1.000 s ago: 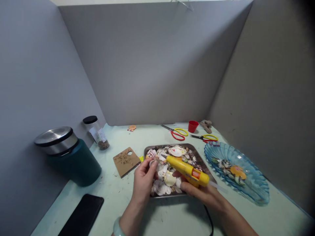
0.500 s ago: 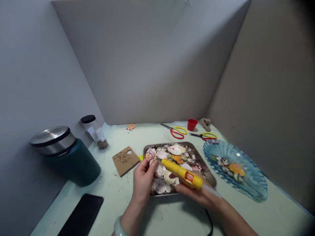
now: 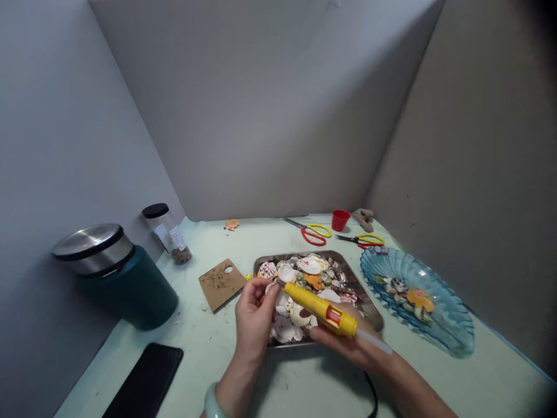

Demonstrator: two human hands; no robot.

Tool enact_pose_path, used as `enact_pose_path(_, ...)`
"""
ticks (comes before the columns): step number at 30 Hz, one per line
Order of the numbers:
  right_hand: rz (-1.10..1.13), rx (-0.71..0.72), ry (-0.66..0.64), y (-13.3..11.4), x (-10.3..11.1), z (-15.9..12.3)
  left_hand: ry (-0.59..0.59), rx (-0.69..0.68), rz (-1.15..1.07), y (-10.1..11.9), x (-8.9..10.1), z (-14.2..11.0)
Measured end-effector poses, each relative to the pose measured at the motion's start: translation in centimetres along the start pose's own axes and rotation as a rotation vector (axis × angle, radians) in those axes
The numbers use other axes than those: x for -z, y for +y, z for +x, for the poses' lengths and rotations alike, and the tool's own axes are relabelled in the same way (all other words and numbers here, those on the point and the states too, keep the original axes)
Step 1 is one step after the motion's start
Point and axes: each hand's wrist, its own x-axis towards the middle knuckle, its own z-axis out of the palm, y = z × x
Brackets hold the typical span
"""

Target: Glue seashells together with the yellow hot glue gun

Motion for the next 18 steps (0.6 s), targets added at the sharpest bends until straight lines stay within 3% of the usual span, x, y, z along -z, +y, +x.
enact_pose_path(18, 0.031, -0.012, 0.012, -0.09, 0.11, -0.04, 0.001, -0.022, 0.043, -0.26, 0.02, -0.07)
